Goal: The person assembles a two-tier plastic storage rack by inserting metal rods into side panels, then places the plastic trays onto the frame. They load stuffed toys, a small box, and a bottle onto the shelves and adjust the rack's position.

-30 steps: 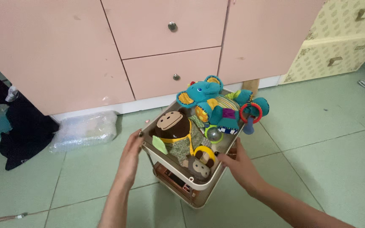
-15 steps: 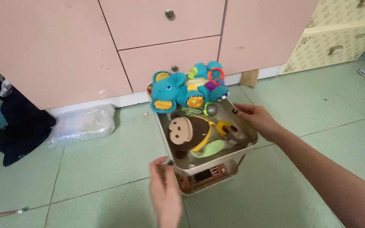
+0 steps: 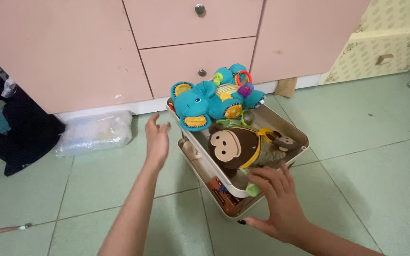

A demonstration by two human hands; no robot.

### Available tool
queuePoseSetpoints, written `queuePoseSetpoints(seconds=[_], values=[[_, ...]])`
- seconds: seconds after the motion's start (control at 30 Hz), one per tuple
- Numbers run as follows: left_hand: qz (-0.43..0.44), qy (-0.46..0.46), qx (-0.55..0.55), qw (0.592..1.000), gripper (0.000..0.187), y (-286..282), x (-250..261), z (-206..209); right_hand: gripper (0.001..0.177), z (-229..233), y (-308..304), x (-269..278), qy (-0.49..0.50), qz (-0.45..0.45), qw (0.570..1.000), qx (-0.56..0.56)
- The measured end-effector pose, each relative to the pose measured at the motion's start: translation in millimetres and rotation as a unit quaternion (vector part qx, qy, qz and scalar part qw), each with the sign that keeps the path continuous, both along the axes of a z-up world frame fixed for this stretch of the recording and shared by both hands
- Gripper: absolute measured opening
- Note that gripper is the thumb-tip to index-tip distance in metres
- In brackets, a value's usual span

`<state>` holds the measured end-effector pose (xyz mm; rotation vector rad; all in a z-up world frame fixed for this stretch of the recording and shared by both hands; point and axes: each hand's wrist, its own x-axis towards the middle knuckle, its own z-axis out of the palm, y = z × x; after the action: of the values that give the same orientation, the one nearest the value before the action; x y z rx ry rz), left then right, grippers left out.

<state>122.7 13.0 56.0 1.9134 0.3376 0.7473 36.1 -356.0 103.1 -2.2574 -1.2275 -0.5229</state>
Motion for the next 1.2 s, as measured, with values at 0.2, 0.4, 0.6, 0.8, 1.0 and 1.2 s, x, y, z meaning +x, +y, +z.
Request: queuePoseSetpoints(seconds=[0.2, 0.4, 0.6, 0.8, 1.0, 1.2], values=[[-0.146, 0.055, -0.198, 0.968, 0.071, 26, 66, -14, 0.104, -9, 15, -6, 0.053, -0.107, 0.992, 0.039], [-0.132, 0.094, -0.224, 0.961, 0.073, 28, 72, -21, 0.123, -23, 9, 18, 0.077, -0.178, 0.98, 0.034], [-0.09, 0.049, -0.14, 0.985, 0.061, 10, 27, -19, 0.13, -26, -32, 65, 0.126, -0.21, 0.968, 0.049], [-0.068, 0.062, -0.098, 0.991, 0.062, -32, -21, -17, 0.081, -51, -78, 110, 0.317, -0.342, 0.885, 0.002], [-0.159, 0.025, -0.127, 0.979, 0.096, -42, -31, -16, 0.023, -97, -86, 111, 0.234, -0.319, 0.918, 0.026], [-0.231, -0.036, -0.156, 0.96, 0.093, -55, -26, -10, 0.028, -87, -87, 125, 0.311, -0.358, 0.88, -0.002]])
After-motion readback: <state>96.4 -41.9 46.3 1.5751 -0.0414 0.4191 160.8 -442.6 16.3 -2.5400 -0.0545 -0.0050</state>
